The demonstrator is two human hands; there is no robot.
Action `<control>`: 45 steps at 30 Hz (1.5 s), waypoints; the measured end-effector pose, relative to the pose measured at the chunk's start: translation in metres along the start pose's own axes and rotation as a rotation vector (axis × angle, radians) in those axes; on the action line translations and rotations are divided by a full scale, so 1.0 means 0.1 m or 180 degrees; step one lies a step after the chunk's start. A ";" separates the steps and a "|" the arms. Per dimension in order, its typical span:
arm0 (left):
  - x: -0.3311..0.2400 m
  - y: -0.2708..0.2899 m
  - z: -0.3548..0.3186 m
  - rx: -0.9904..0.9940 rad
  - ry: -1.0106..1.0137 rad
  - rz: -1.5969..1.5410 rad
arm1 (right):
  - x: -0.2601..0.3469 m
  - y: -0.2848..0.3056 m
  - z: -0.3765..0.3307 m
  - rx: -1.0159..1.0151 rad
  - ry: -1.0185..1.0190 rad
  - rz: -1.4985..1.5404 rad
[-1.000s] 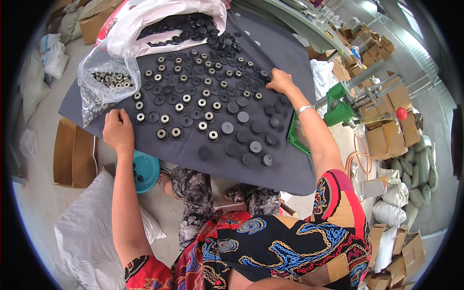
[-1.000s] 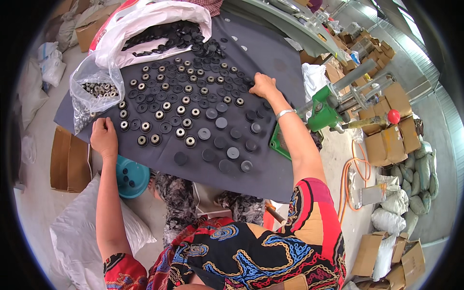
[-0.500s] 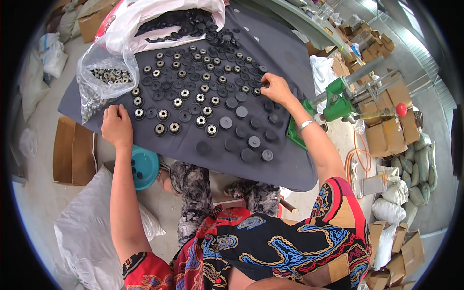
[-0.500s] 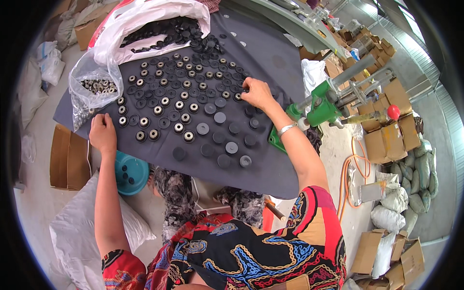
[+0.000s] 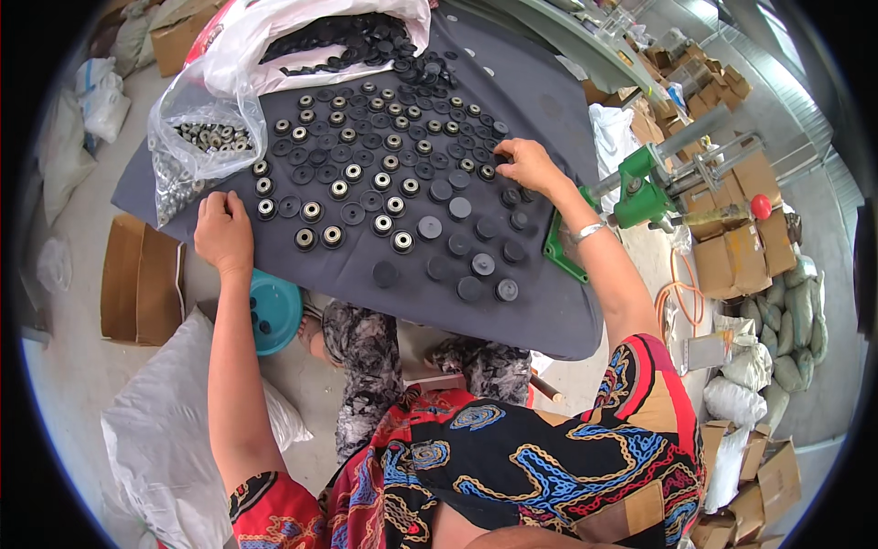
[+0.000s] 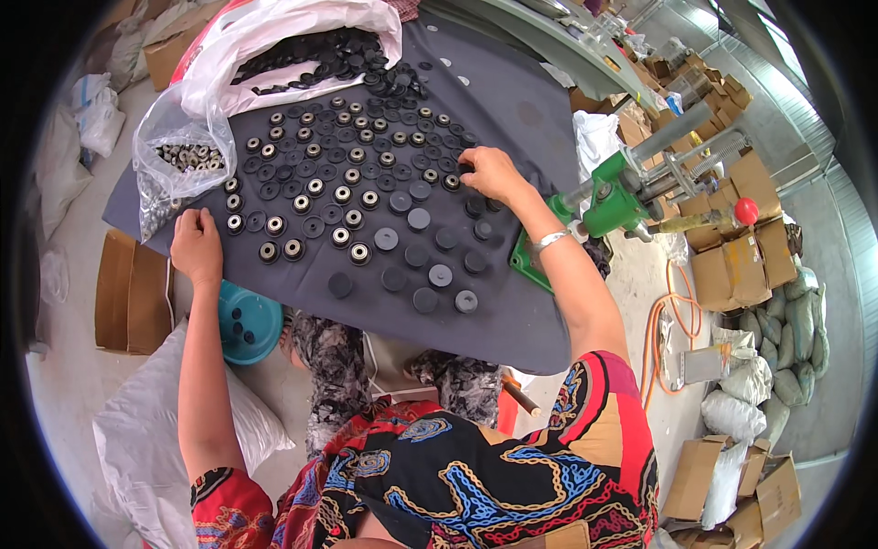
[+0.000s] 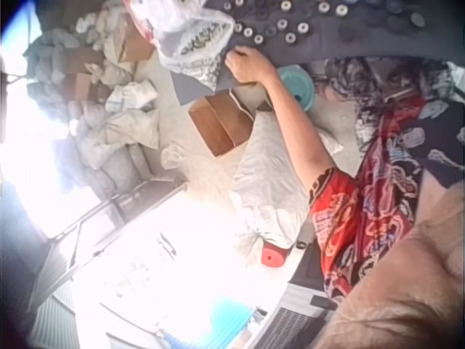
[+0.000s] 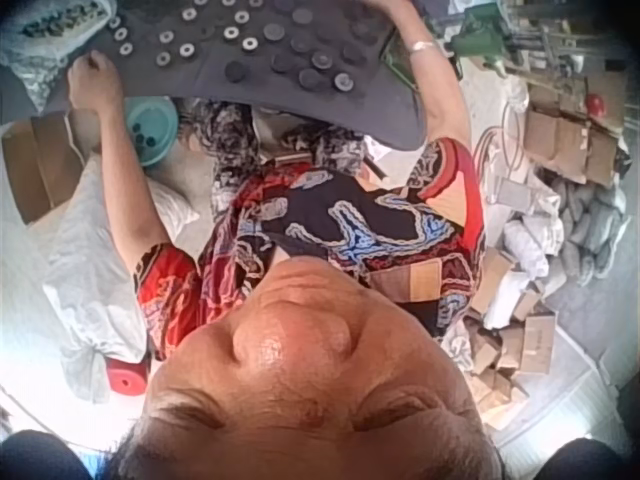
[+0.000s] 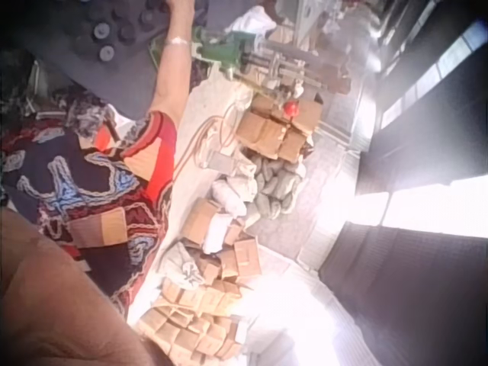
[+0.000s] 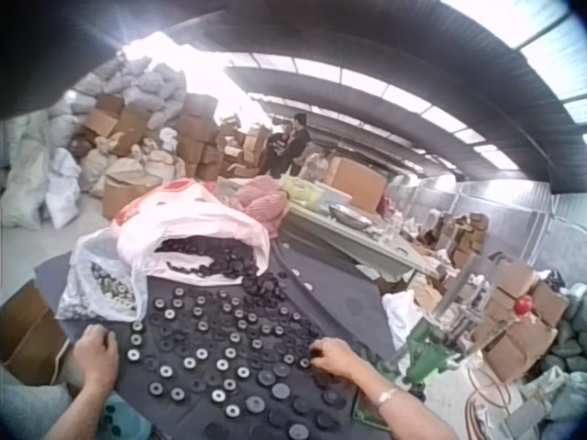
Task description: The person sits at a table and assembles small metal and black plastic components by hand. They pick up metal rings and black discs, insert the rings into the discs, and place the assembled units on the table. The person also uses a green manual press tool to secure the components together.
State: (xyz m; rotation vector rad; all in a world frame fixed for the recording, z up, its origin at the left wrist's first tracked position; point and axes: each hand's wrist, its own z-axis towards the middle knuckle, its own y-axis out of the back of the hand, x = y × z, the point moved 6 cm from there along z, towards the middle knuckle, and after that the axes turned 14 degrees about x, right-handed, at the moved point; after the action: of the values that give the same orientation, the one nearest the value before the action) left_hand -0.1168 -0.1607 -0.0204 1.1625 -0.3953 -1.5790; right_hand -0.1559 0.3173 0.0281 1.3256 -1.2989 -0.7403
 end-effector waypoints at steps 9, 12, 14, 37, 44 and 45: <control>-0.01 0.00 0.00 0.0055 0.0020 -0.0052 | 0.10 -0.11 0.05 0.0155 0.0007 -0.0020; -0.01 0.00 0.01 0.0036 0.0022 -0.0054 | 0.12 -0.09 0.03 0.0284 -0.0066 -0.0080; 0.01 0.00 0.01 0.0021 0.0035 -0.0036 | 0.15 -0.11 0.03 0.0362 -0.0066 -0.0160; -0.02 0.01 0.00 0.0003 0.0044 -0.0081 | 0.13 -0.06 0.48 0.0043 -0.0514 -0.0748; -0.01 0.01 -0.01 -0.0001 0.0040 -0.0082 | -0.07 -0.01 0.47 -0.0124 -0.0369 -0.0073; -0.01 0.00 0.00 -0.0005 0.0024 -0.0071 | -0.10 -0.02 0.50 -0.0107 -0.0335 -0.0067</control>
State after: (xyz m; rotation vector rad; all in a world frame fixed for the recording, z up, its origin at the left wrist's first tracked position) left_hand -0.1164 -0.1598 -0.0198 1.1750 -0.3773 -1.5935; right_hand -0.2044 0.3137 0.0128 1.2896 -1.3515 -0.8529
